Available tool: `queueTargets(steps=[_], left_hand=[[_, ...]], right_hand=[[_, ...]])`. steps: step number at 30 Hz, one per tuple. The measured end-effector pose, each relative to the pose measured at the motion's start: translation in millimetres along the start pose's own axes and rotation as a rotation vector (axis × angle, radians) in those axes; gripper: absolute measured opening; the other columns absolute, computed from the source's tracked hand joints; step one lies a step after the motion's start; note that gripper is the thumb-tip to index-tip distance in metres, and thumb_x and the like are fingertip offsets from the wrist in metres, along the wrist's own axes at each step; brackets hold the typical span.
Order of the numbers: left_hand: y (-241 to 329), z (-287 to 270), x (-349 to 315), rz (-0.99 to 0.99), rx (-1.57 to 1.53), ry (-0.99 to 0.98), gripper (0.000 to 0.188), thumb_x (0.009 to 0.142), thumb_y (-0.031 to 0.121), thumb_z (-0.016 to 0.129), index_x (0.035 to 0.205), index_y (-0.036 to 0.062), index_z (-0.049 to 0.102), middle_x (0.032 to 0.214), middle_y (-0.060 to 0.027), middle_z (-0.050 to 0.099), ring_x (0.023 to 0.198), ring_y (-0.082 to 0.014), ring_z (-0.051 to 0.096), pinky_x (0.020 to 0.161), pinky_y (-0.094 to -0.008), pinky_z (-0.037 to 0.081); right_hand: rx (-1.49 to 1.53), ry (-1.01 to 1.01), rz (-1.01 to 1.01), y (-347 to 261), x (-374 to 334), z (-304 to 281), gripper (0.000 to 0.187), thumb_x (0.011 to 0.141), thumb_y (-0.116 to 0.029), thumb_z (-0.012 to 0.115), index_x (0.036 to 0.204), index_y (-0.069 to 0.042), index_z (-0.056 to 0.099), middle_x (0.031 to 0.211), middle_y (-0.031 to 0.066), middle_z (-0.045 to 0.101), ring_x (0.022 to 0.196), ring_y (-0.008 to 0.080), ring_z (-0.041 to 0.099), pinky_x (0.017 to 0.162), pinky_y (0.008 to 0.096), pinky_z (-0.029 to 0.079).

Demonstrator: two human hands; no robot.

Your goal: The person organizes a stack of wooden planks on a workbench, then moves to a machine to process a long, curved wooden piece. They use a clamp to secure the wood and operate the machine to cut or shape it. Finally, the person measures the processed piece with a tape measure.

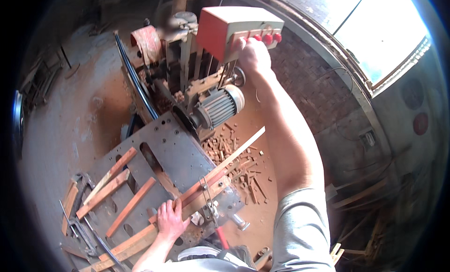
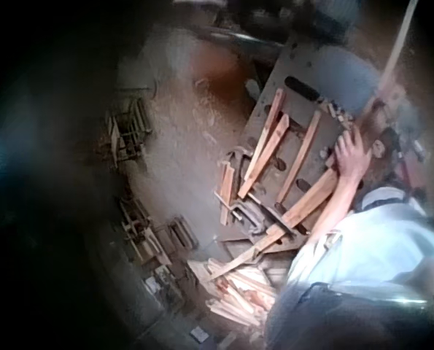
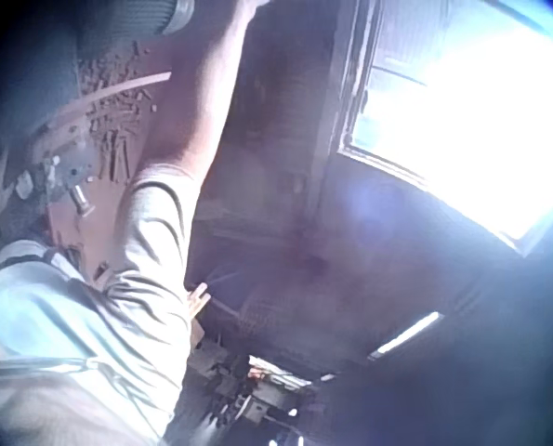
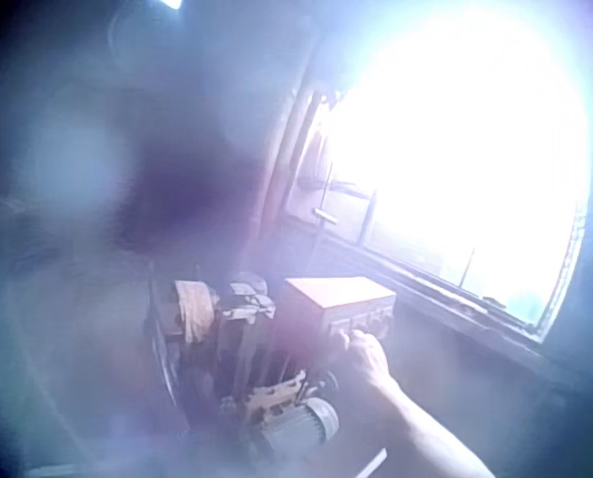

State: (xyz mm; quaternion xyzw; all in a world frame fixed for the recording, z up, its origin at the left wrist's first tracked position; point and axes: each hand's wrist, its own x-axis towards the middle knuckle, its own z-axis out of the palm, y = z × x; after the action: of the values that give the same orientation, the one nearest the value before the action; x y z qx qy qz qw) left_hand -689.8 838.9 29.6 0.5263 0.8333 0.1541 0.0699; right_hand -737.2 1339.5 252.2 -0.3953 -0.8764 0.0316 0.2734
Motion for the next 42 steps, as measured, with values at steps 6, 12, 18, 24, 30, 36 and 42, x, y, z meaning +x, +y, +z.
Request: queueTargets(steps=[6, 12, 18, 24, 30, 36, 42], left_hand=[[0.8, 0.8, 4.6, 0.008, -0.028, -0.001, 0.079, 0.059, 0.034, 0.087, 0.124, 0.0012, 0.057, 0.109, -0.0160, 0.054, 0.101, -0.0328, 0.053, 0.087, -0.0453, 0.045], [0.1, 0.9, 6.5, -0.016, -0.029, 0.000, 0.080, 0.058, 0.031, 0.088, 0.125, 0.0009, 0.057, 0.111, -0.0161, 0.053, 0.102, -0.0330, 0.053, 0.087, -0.0461, 0.045], [-0.6, 6.6, 4.1, -0.016, -0.028, -0.005, 0.081, 0.058, 0.031, 0.089, 0.126, 0.0007, 0.057, 0.114, -0.0173, 0.053, 0.104, -0.0332, 0.053, 0.090, -0.0466, 0.045], [1.4, 9.8, 6.9, -0.010, 0.003, 0.008, 0.082, 0.057, 0.031, 0.089, 0.127, 0.0009, 0.057, 0.113, -0.0168, 0.053, 0.103, -0.0333, 0.053, 0.089, -0.0466, 0.045], [3.1, 14.3, 8.5, -0.011, 0.047, 0.016, 0.080, 0.060, 0.036, 0.088, 0.126, 0.0018, 0.058, 0.112, -0.0162, 0.054, 0.104, -0.0326, 0.053, 0.091, -0.0472, 0.045], [6.3, 17.5, 12.5, -0.024, 0.037, 0.060, 0.082, 0.055, 0.029, 0.090, 0.126, 0.0021, 0.057, 0.113, -0.0162, 0.052, 0.103, -0.0339, 0.053, 0.088, -0.0470, 0.045], [5.4, 22.8, 14.6, -0.041, 0.046, 0.077, 0.083, 0.055, 0.029, 0.090, 0.126, 0.0017, 0.057, 0.114, -0.0163, 0.052, 0.103, -0.0344, 0.052, 0.089, -0.0471, 0.045]], right_hand=[[0.341, -0.007, 0.112, 30.3, 9.2, 9.1, 0.054, 0.101, -0.048, 0.044, 0.081, -0.003, 0.064, 0.069, 0.0091, 0.061, 0.058, 0.0199, 0.058, 0.052, 0.0347, 0.043], [0.745, -0.141, 0.353, 15.7, -46.2, -14.7, 0.049, 0.101, -0.051, 0.047, 0.082, -0.007, 0.059, 0.064, 0.0019, 0.054, 0.050, 0.0123, 0.049, 0.044, 0.0281, 0.038], [0.640, -0.311, 0.691, 137.2, -186.6, 45.0, 0.042, 0.096, -0.041, 0.061, 0.083, -0.002, 0.062, 0.062, 0.0032, 0.057, 0.049, 0.0119, 0.051, 0.042, 0.0305, 0.042], [0.866, -0.470, 1.083, 170.6, -282.1, 91.3, 0.040, 0.096, -0.040, 0.064, 0.100, 0.000, 0.059, 0.079, 0.0035, 0.059, 0.055, 0.0091, 0.052, 0.044, 0.0254, 0.040], [1.170, -0.420, 1.158, 167.1, -270.5, 115.4, 0.031, 0.101, -0.036, 0.057, 0.090, -0.006, 0.056, 0.073, 0.0000, 0.054, 0.055, 0.0090, 0.052, 0.045, 0.0239, 0.038], [1.354, -0.463, 1.164, 177.9, -255.9, 143.0, 0.027, 0.102, -0.025, 0.055, 0.080, -0.008, 0.054, 0.065, -0.0041, 0.047, 0.053, 0.0080, 0.044, 0.047, 0.0254, 0.035], [1.428, -0.452, 1.142, 182.2, -250.1, 155.5, 0.021, 0.101, -0.020, 0.057, 0.084, -0.007, 0.058, 0.065, -0.0036, 0.048, 0.054, 0.0089, 0.045, 0.049, 0.0268, 0.038]])
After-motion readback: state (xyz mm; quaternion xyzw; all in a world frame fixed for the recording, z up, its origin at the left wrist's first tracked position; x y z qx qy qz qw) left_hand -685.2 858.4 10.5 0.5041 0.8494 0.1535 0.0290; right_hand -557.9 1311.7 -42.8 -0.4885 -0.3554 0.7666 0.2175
